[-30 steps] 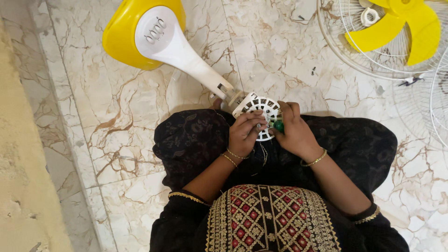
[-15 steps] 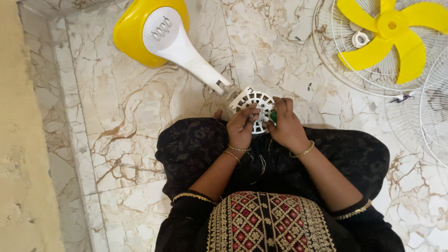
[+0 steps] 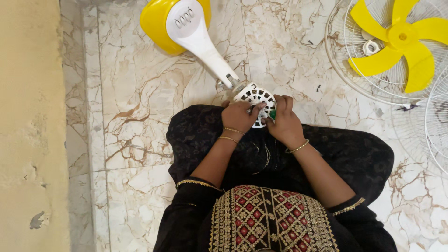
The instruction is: The person sits on the floor and uses a screwdriver to remove screws from the central hub of a yellow and white electric fan. They carefully unscrew and remove the screws one by one, placing them aside.
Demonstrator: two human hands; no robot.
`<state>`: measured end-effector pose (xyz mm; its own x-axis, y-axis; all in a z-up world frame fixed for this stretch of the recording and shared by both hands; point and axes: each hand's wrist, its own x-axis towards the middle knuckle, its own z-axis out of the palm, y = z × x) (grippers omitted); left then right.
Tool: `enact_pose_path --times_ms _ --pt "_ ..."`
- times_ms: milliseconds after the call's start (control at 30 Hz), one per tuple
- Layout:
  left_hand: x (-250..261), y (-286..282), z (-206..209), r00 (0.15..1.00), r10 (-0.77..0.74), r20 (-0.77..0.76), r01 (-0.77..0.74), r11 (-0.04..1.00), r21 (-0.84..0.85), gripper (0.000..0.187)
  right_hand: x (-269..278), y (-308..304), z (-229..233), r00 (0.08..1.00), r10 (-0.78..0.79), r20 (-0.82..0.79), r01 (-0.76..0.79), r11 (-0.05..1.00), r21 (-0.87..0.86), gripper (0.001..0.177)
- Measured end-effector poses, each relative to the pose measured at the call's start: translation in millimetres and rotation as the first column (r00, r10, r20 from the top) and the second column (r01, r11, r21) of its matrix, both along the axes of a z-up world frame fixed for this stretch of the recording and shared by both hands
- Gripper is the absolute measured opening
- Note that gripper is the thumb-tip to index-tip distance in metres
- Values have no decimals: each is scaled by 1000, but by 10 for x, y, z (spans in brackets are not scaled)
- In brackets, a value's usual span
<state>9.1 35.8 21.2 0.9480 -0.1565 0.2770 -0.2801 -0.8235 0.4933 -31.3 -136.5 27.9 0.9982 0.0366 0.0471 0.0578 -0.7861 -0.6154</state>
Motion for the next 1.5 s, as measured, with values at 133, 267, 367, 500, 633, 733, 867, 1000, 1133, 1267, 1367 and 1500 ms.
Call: enact_pose_path --times_ms 133,267,367,500,633,733,867,1000,1133,1267,1367,1500 --pt "-57 65 -130 1000 5 2 -5 990 -141 52 13 38 -88 998 39 -55 -28 980 195 93" --pt "-104 65 -184 996 4 -94 -17 991 -130 50 16 198 -178 990 -84 -115 101 984 149 92" --pt "-49 38 -160 992 -9 -126 2 998 -59 53 32 283 -154 971 -170 -169 183 981 63 91" --pt "-32 58 -145 994 -23 -103 16 997 -78 53 2 346 -84 975 -195 -108 195 981 -9 90" --pt "19 56 -183 992 -77 -97 58 982 -182 47 43 307 -47 979 -155 130 163 985 -54 88" --pt "49 16 -282 991 -112 -67 94 969 -228 43 115 257 -103 973 -167 158 183 979 -94 84" --pt "152 -80 -413 995 -96 -21 90 976 -199 42 225 202 -210 972 -177 153 196 974 -116 82" --pt "186 -112 -509 991 -53 -127 23 972 -232 43 291 177 -298 970 -170 172 194 973 -128 84" --pt "258 -183 -551 988 -14 -152 -31 957 -289 44 402 153 -290 970 -195 148 213 970 -120 84" --pt "346 -339 -625 980 34 -194 -97 940 -327 46 615 14 -182 965 -263 13 263 964 27 83" --pt "440 -449 -746 966 53 -253 -144 924 -354 47 790 -131 -124 965 -248 -91 255 964 77 87" --pt "506 -515 -949 991 37 -129 -89 901 -424 44 805 -108 -173 966 -259 0 259 965 -46 83"
